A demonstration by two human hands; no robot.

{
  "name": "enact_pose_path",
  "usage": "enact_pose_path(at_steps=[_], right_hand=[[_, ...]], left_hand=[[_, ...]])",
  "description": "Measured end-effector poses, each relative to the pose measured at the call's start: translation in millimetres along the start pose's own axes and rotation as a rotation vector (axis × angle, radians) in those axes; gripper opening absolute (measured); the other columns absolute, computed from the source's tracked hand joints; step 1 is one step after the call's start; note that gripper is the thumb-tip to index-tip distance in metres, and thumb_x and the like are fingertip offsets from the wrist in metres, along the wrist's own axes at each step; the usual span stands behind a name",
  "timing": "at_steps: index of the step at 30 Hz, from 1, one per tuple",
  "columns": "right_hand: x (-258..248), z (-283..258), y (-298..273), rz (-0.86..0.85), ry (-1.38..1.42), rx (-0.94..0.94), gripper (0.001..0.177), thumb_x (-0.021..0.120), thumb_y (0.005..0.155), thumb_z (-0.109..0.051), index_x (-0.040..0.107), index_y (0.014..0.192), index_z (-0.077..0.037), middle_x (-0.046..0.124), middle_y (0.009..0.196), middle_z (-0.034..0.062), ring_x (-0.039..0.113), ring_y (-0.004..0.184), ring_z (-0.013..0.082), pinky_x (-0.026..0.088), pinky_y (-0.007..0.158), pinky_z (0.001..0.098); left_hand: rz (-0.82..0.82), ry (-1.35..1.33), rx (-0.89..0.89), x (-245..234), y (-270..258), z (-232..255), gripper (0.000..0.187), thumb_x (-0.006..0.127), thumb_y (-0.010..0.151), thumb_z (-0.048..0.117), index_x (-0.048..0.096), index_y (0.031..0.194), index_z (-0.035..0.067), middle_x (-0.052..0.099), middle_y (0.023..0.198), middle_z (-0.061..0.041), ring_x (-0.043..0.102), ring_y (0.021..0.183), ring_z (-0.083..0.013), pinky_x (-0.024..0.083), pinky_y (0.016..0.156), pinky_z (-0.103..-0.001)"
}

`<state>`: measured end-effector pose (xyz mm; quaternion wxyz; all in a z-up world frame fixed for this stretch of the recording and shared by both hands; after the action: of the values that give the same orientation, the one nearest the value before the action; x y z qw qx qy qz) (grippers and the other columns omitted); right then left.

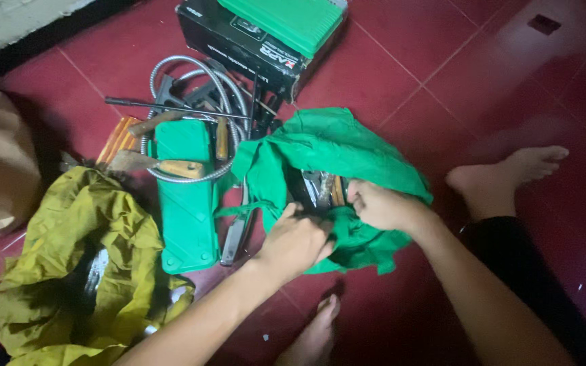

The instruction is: The person sits on the floor and unpacks various hand tools from a yellow cloth bag, placing them on the floor. They then transfer some tools into a green cloth bag and continue sorting items from the floor into the bags.

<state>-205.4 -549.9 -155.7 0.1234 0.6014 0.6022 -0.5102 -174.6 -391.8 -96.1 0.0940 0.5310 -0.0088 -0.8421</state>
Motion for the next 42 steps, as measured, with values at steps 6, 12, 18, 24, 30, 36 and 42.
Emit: enact_pose_path(at_steps=[6, 12, 18, 24, 30, 36, 42], right_hand=[[-52.9, -29.0, -58.7, 0.123, -0.035, -0.211, 0.030, 0.067, 0.090, -0.021, 0.068, 0.120, -0.016, 0.074, 0.106, 0.0187, 0.070, 0.099, 0.0377, 0.052, 0.087, 0.0471], [-106.6, -44.3, -85.8, 0.995, -0.368, -0.195, 0.047, 0.073, 0.074, -0.012, 0.062, 0.120, -0.008, 0.061, 0.124, 0.0306, 0.060, 0.115, 0.0489, 0.048, 0.095, 0.0498], [-72.8, 91.2, 7.5, 0.340, 1.237, -0.051, 0.035, 0.061, 0.082, -0.008, 0.065, 0.115, 0.002, 0.070, 0.107, 0.0176, 0.071, 0.096, 0.0302, 0.055, 0.088, 0.0467], [-80.3, 117.3, 68.8, 0.304, 1.476, -0.140, 0.030, 0.059, 0.096, -0.014, 0.066, 0.117, 0.006, 0.070, 0.107, 0.0150, 0.067, 0.092, 0.0255, 0.054, 0.087, 0.0427], [-118.2, 81.1, 13.0, 0.977, 0.533, 0.020, 0.023, 0.070, 0.096, -0.007, 0.060, 0.116, -0.002, 0.066, 0.105, 0.0105, 0.066, 0.096, 0.0219, 0.055, 0.082, 0.0358], [-67.9, -51.8, -53.0, 0.571, 0.247, -0.581, 0.021, 0.055, 0.089, 0.005, 0.068, 0.094, -0.011, 0.071, 0.095, 0.0093, 0.073, 0.088, 0.0257, 0.058, 0.079, 0.0374], [14.2, -68.4, -78.8, -0.045, -0.003, -0.199, 0.021, 0.057, 0.091, -0.012, 0.064, 0.110, -0.013, 0.069, 0.075, 0.0212, 0.068, 0.074, 0.0426, 0.051, 0.071, 0.0551]], left_hand=[[0.307, 0.008, -0.087, -57.3, 1.6, -17.7, 0.028, 0.075, 0.084, 0.019, 0.071, 0.111, 0.011, 0.061, 0.124, -0.018, 0.061, 0.112, -0.0381, 0.047, 0.096, -0.052], [0.244, 0.238, -0.439, -59.8, 39.2, -94.6, 0.094, 0.093, 0.049, 0.025, 0.059, 0.132, -0.001, 0.034, 0.158, -0.022, 0.042, 0.134, -0.0406, 0.040, 0.094, -0.067], [0.198, -0.151, -0.498, -3.6, 59.0, -188.4, 0.020, 0.066, 0.095, 0.015, 0.071, 0.109, 0.003, 0.071, 0.103, -0.026, 0.070, 0.094, -0.0459, 0.058, 0.085, -0.058], [0.179, -0.502, -0.640, -11.2, 71.7, -225.3, 0.026, 0.069, 0.086, 0.016, 0.066, 0.107, 0.001, 0.066, 0.105, -0.024, 0.065, 0.097, -0.0417, 0.053, 0.085, -0.053], [0.950, 0.092, -0.451, -99.7, 12.8, -127.1, 0.034, 0.073, 0.078, 0.016, 0.062, 0.105, -0.001, 0.061, 0.107, -0.021, 0.060, 0.101, -0.0375, 0.048, 0.086, -0.047], [0.297, -0.015, 0.060, -45.4, 13.1, -5.7, 0.044, 0.068, 0.086, 0.024, 0.062, 0.119, -0.004, 0.064, 0.100, -0.018, 0.064, 0.093, -0.0363, 0.050, 0.090, -0.047], [-0.316, -0.428, -0.325, 19.7, -36.6, -15.2, 0.041, 0.055, 0.102, 0.028, 0.058, 0.136, 0.004, 0.072, 0.082, -0.026, 0.072, 0.074, -0.0396, 0.058, 0.078, -0.049]])
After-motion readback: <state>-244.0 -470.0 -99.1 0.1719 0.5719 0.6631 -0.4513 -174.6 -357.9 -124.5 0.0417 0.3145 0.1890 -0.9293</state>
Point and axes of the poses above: each hand's wrist, its own y-axis towards the middle knuckle, its own x-axis out of the palm, z = x × y, the point moved 8 cm from there along y, towards the middle knuckle
